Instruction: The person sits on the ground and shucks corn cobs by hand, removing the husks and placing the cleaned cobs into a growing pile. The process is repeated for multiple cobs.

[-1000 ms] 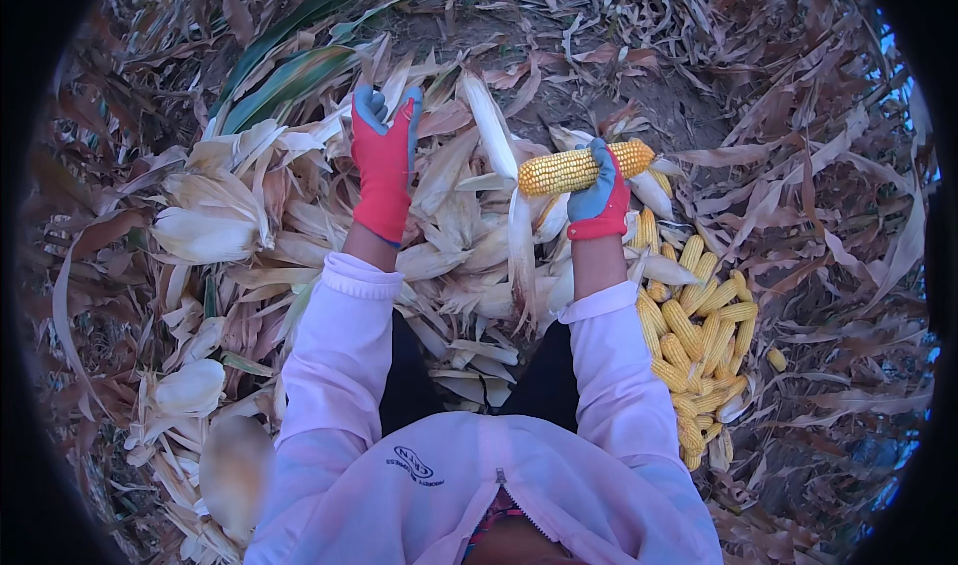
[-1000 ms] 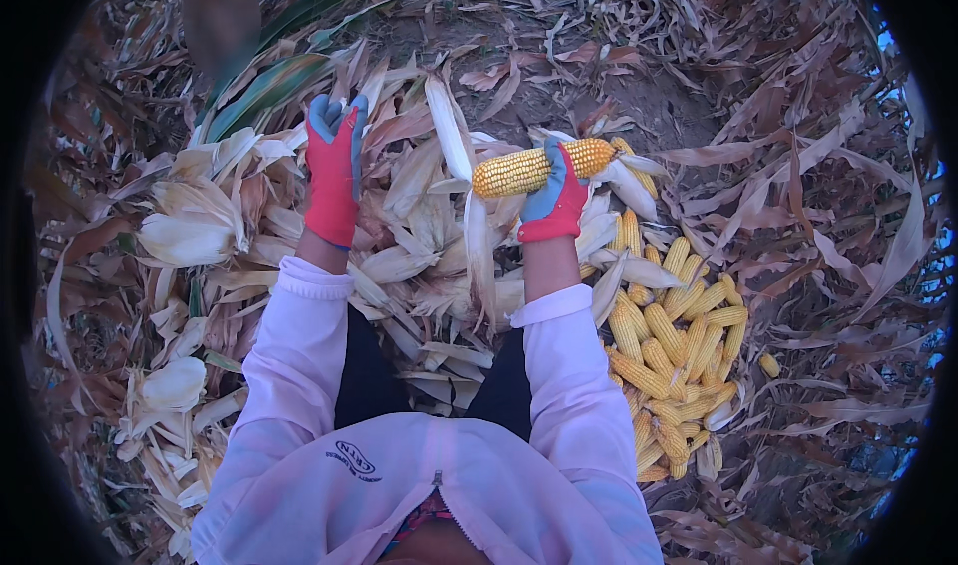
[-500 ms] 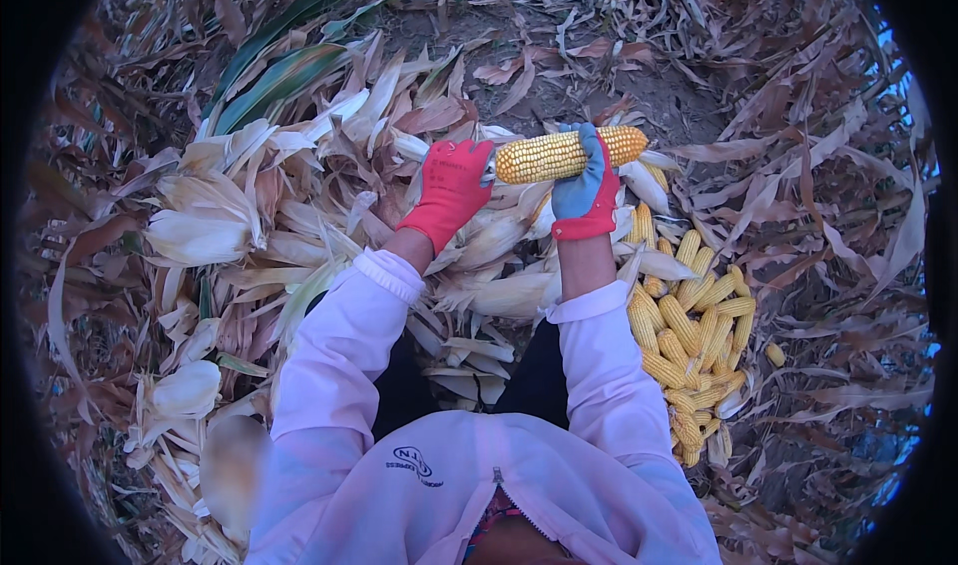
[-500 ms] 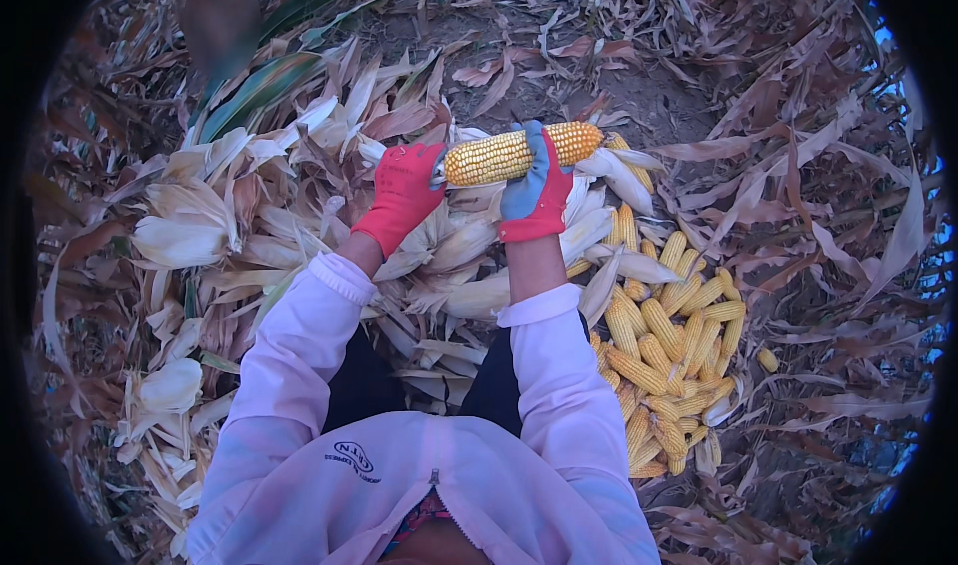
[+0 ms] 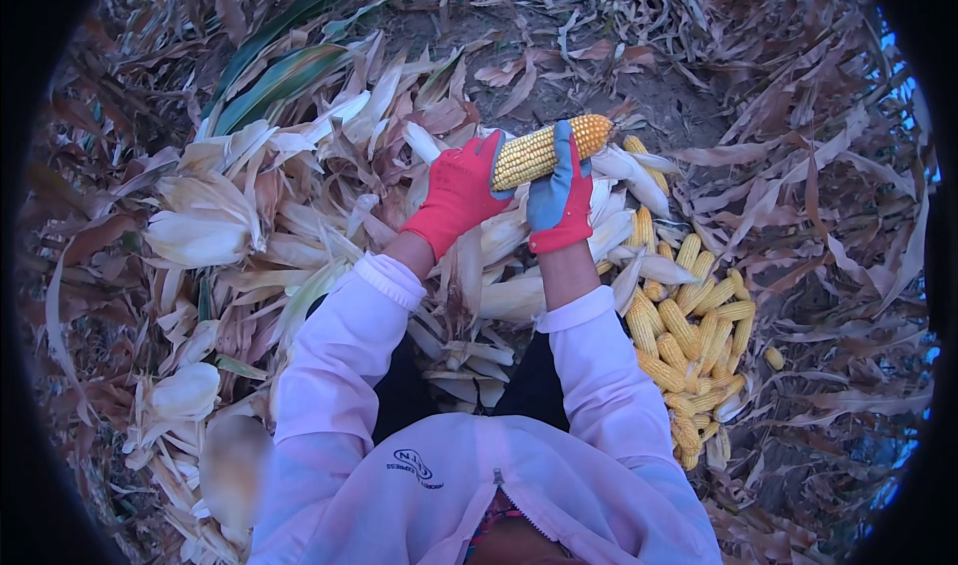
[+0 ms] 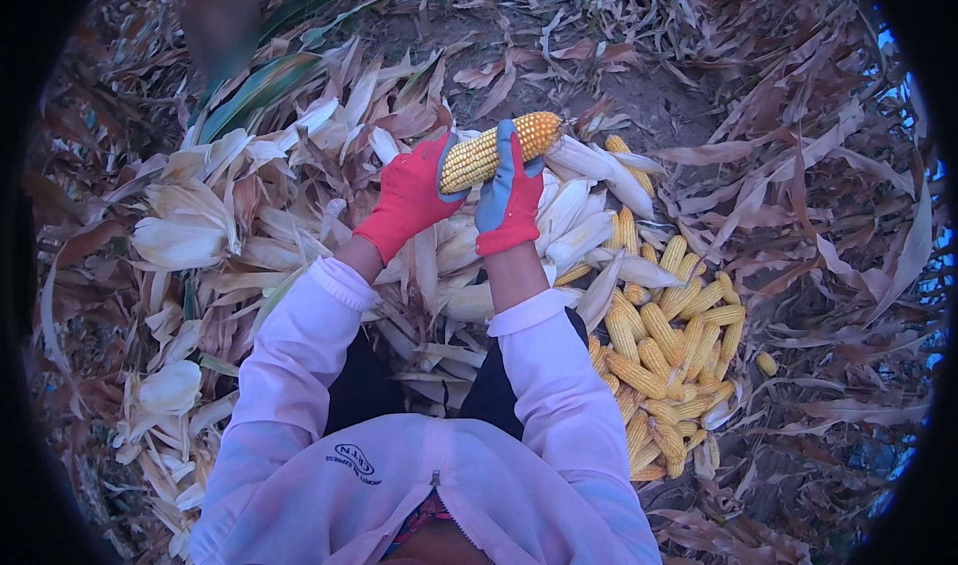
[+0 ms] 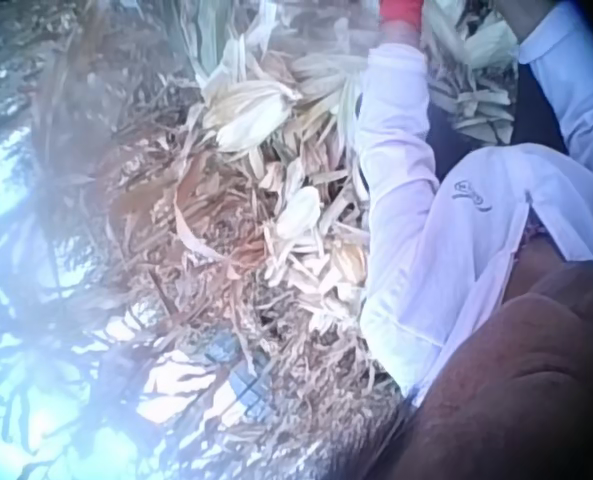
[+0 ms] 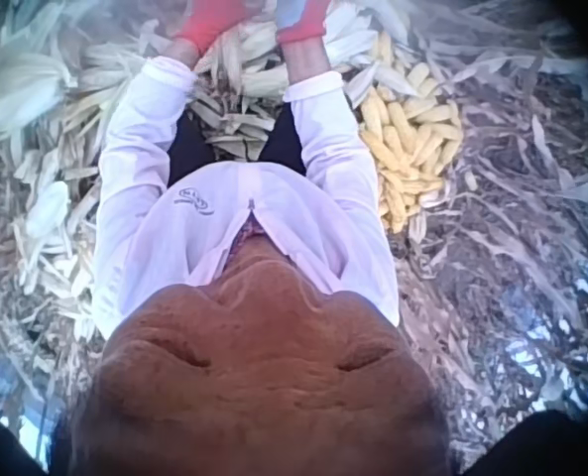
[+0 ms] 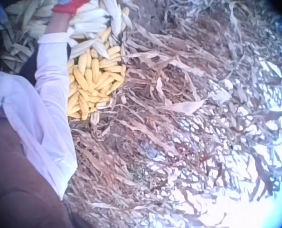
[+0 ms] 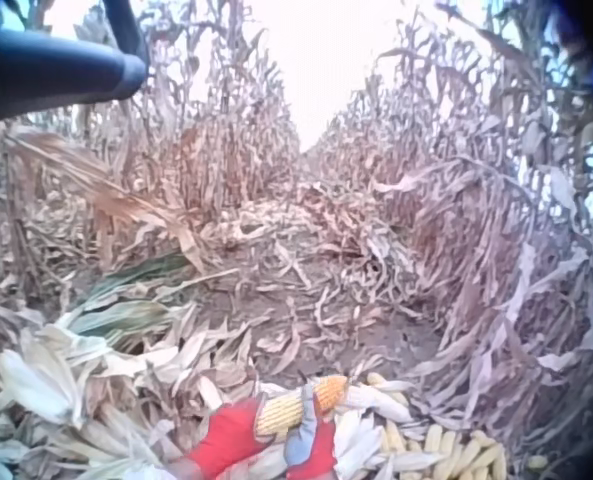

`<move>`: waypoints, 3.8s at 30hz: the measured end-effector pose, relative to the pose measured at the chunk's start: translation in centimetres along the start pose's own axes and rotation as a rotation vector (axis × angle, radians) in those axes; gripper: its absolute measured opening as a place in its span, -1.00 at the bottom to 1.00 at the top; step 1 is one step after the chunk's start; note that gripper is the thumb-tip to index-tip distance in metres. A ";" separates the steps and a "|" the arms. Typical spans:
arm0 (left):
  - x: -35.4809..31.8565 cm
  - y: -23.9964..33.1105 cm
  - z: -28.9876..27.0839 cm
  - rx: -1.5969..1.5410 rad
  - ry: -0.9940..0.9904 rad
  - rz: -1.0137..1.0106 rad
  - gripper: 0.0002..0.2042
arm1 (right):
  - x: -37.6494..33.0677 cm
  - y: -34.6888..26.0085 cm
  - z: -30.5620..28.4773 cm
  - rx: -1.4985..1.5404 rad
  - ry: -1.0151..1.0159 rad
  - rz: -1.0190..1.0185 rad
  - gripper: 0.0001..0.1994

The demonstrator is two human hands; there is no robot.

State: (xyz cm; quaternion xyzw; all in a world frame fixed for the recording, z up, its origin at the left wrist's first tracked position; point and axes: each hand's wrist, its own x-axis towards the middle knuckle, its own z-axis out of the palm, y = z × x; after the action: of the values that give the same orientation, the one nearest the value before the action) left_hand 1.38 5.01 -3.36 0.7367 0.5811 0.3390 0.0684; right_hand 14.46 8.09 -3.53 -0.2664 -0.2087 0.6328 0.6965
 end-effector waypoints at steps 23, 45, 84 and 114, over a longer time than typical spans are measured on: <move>1.0 -3.1 -4.9 -0.642 -0.024 -0.246 -0.31 | 2.3 -5.8 -2.4 -0.470 -0.107 -0.076 -0.59; -1.5 1.5 0.5 -0.411 -0.094 -0.169 -0.47 | 0.0 -1.2 -0.6 -0.053 -0.283 0.024 -0.59; -2.5 1.9 2.3 -0.351 -0.225 -0.083 -0.70 | -5.1 -4.6 3.4 -1.004 -0.642 -0.434 -0.28; -5.5 1.7 -8.1 0.121 -0.168 0.234 -0.25 | 2.1 -4.3 -4.5 0.276 0.026 0.413 -0.68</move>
State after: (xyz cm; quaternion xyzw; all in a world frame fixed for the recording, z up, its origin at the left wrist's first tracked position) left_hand -2.46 -2.92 1.36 0.8279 0.5028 0.2463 0.0325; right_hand 20.82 9.48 -4.33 -0.2137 -0.0525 0.7808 0.5847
